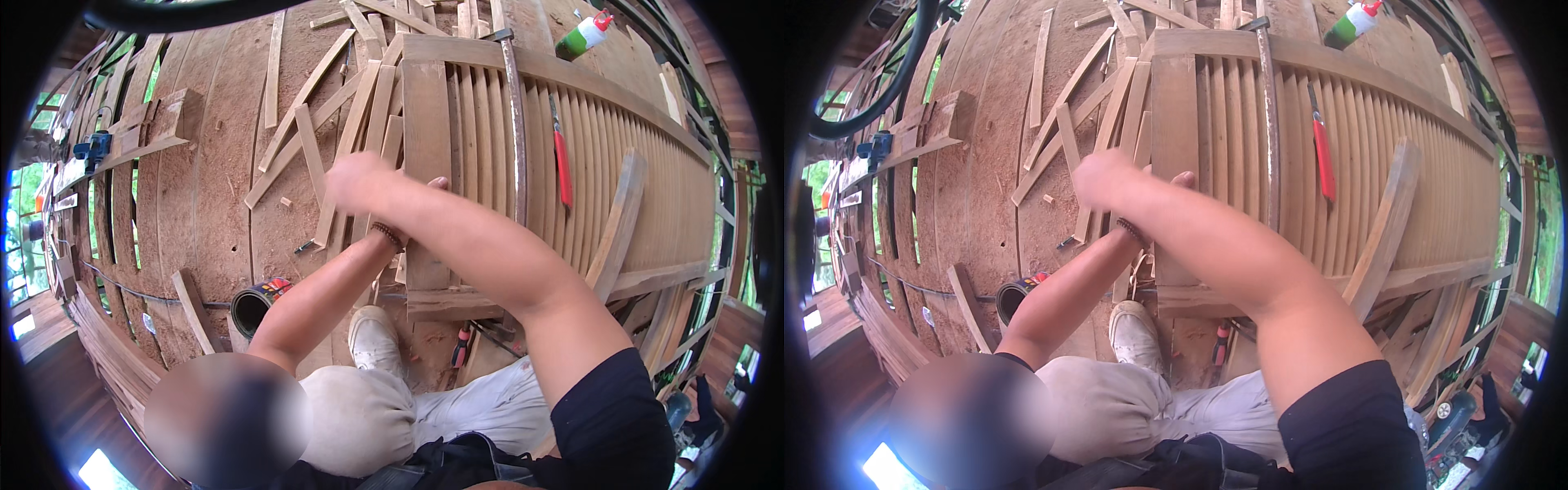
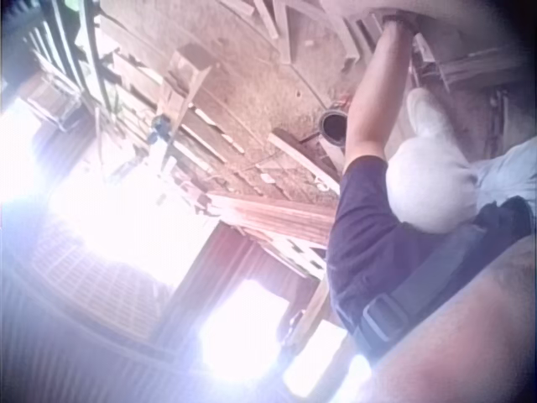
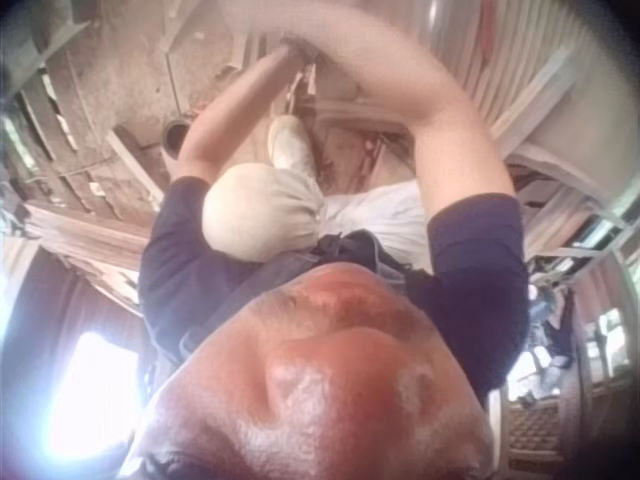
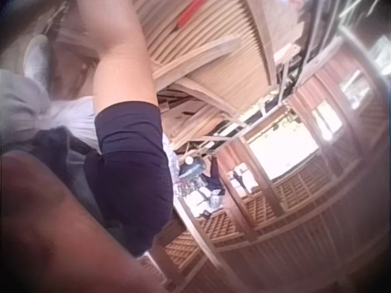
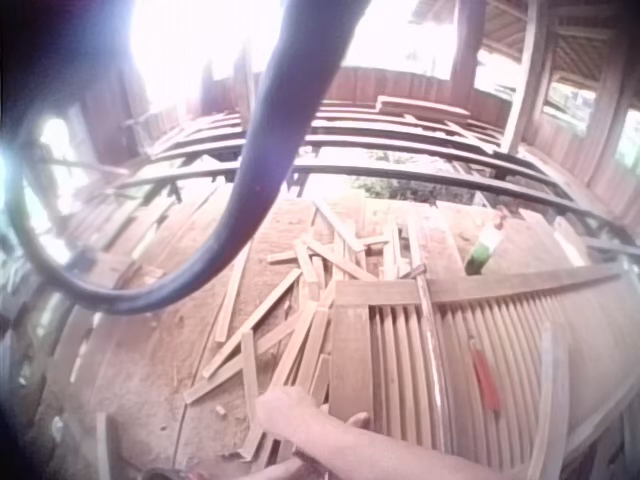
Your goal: The person is assembling a wooden structure by fitting thin wooden slats into a curved frame. They use a hammer to tap the slats into place and adjust their position as needed.
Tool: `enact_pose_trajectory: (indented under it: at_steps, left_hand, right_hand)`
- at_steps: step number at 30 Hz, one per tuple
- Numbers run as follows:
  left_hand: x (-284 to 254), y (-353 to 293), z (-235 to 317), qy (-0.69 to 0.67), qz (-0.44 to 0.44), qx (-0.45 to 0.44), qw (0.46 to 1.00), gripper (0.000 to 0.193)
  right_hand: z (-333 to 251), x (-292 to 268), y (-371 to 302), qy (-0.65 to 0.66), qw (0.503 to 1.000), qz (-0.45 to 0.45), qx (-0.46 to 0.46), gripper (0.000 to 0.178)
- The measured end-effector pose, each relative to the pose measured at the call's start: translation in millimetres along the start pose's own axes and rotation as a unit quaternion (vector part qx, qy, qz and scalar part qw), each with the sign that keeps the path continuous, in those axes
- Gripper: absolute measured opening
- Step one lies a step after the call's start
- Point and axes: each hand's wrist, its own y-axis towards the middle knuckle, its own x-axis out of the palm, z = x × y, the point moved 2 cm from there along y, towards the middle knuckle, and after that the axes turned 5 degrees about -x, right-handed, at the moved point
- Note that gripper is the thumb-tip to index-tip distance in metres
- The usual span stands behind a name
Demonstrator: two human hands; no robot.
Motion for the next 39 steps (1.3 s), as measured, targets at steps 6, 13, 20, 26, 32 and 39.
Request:
enact_pose_trajectory:
  at_steps: [6, 13, 20, 26, 32, 39]
  left_hand:
    - [12.5, 67.5, -81.1, -0.022, -0.068, 0.177, 0.982, 0.038]
    - [17.1, 54.0, -58.8, 0.008, 0.037, 0.255, 0.966, 0.027]
    - [16.5, 63.6, -72.8, -0.202, -0.007, 0.171, 0.964, 0.050]
    - [7.2, -1.2, -55.6, -0.240, -0.075, 0.013, 0.968, 0.061]
    - [17.7, -37.2, -62.7, -0.282, -0.055, -0.003, 0.958, 0.060]
    - [20.0, -27.8, -70.3, -0.252, -0.048, -0.028, 0.966, 0.062]
  right_hand:
    - [37.4, 14.7, 17.9, 0.030, 0.996, 0.007, 0.081, 0.027]
    - [57.9, 6.1, 10.7, 0.009, 0.995, 0.063, 0.079, 0.028]
    - [50.2, 29.3, -62.0, 0.275, 0.865, 0.413, 0.076, 0.030]
    - [37.4, 110.7, -236.9, 0.316, 0.737, 0.537, 0.262, 0.021]
    - [72.2, 155.5, -291.9, 0.154, 0.714, 0.589, 0.345, 0.032]
    - [57.8, 192.4, -265.9, 0.182, 0.768, 0.528, 0.313, 0.033]
